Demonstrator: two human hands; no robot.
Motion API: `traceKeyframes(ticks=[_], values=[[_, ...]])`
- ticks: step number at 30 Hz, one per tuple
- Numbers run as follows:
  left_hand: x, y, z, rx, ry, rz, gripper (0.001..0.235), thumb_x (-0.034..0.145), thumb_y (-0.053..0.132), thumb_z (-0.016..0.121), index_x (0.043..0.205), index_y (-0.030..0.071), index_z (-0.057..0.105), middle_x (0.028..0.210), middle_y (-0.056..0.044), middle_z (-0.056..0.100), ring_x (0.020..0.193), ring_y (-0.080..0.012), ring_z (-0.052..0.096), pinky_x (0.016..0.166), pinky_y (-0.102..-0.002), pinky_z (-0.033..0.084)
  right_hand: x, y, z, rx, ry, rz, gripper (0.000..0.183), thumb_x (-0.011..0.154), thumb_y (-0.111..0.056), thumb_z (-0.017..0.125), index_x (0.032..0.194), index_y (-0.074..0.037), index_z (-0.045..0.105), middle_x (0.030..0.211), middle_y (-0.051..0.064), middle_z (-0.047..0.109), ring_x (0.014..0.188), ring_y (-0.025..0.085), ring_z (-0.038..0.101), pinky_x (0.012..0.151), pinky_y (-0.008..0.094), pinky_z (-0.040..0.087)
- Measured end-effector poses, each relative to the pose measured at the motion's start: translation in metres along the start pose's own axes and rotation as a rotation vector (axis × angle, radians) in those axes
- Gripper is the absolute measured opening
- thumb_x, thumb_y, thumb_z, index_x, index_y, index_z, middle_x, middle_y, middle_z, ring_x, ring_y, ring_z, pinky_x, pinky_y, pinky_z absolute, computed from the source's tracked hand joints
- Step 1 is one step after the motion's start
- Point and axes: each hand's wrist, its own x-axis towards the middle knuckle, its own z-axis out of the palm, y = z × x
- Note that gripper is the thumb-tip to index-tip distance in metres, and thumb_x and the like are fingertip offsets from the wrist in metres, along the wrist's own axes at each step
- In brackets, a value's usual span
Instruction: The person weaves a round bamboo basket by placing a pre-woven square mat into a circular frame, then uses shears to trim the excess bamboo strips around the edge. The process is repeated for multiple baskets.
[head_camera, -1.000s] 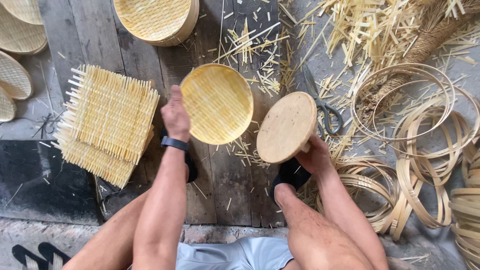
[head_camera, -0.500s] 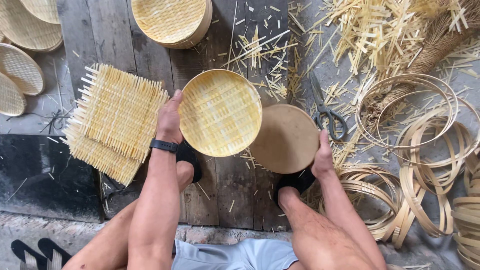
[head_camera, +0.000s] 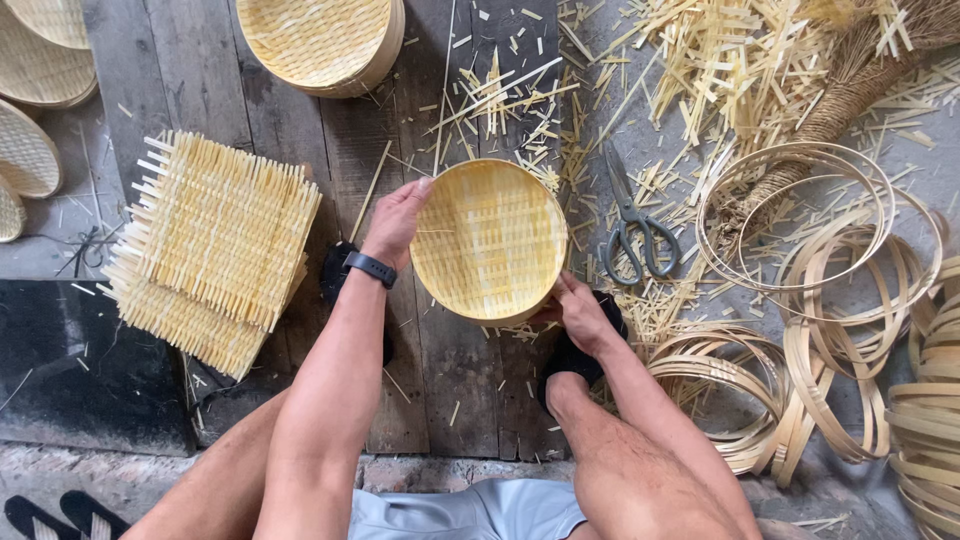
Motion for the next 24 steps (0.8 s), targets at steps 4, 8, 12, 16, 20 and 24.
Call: traceKeyframes(ticks=[4, 8, 12, 16, 20, 24], values=[[0.001, 0.006, 0.02, 0.358, 0.103, 0.026, 0.039, 0.103, 0.036, 0.064, 0.126, 0.007, 0.076, 0.101, -0.005, 0.075, 0.087, -0.0112, 0.059, 0.08, -0.031, 0.052, -0.015, 0.005, -0.003, 0.08, 0.146, -0.148, 0.065, 0.107, -0.05, 0.033, 0.129, 0.004, 0.062, 0.106, 0.013, 0.074, 0.09, 0.02, 0.072, 0.072, 0.032, 0.061], [-0.026, 0.003, 0.069, 1.296, 0.572, 0.781, 0.039, 0.098, 0.041, 0.068, 0.123, 0.011, 0.073, 0.115, -0.01, 0.073, 0.11, -0.0285, 0.061, 0.092, -0.044, 0.049, -0.025, 0.025, -0.02, -0.06, 0.392, -0.243, 0.06, 0.111, -0.044, 0.031, 0.118, 0.003, 0.066, 0.087, 0.009, 0.072, 0.075, 0.016, 0.068, 0.066, 0.029, 0.056], [-0.077, -0.035, 0.152, 1.401, 0.172, 0.864, 0.066, 0.081, 0.054, 0.073, 0.115, -0.002, 0.066, 0.138, -0.029, 0.056, 0.133, -0.0412, 0.045, 0.112, -0.057, 0.033, -0.018, 0.041, -0.025, -0.068, 0.447, -0.28, 0.052, 0.113, -0.038, 0.036, 0.111, 0.004, 0.067, 0.082, 0.009, 0.071, 0.065, 0.015, 0.063, 0.062, 0.026, 0.053], [-0.102, -0.06, 0.169, 1.28, 0.157, 0.889, 0.051, 0.093, 0.029, 0.067, 0.133, -0.003, 0.062, 0.149, -0.024, 0.052, 0.145, -0.0366, 0.042, 0.123, -0.049, 0.029, -0.018, 0.04, -0.029, -0.124, 0.488, -0.237, 0.046, 0.111, -0.032, 0.041, 0.108, 0.005, 0.068, 0.078, 0.011, 0.07, 0.061, 0.015, 0.064, 0.058, 0.026, 0.053], [-0.108, -0.077, 0.118, 1.349, 0.059, 0.882, 0.041, 0.092, 0.01, 0.058, 0.132, 0.0, 0.063, 0.147, -0.019, 0.058, 0.142, -0.0328, 0.05, 0.123, -0.047, 0.034, -0.019, 0.039, -0.034, -0.038, 0.445, -0.254, 0.043, 0.11, -0.03, 0.044, 0.111, 0.006, 0.067, 0.08, 0.011, 0.071, 0.066, 0.015, 0.067, 0.058, 0.027, 0.055], [-0.084, -0.064, 0.038, 1.555, -0.128, 1.144, 0.045, 0.088, -0.001, 0.056, 0.133, 0.001, 0.063, 0.143, -0.019, 0.061, 0.136, -0.0314, 0.056, 0.119, -0.048, 0.04, -0.018, 0.043, -0.038, -0.028, 0.426, -0.241, 0.041, 0.109, -0.028, 0.045, 0.112, 0.007, 0.066, 0.082, 0.013, 0.07, 0.069, 0.017, 0.068, 0.059, 0.028, 0.056]])
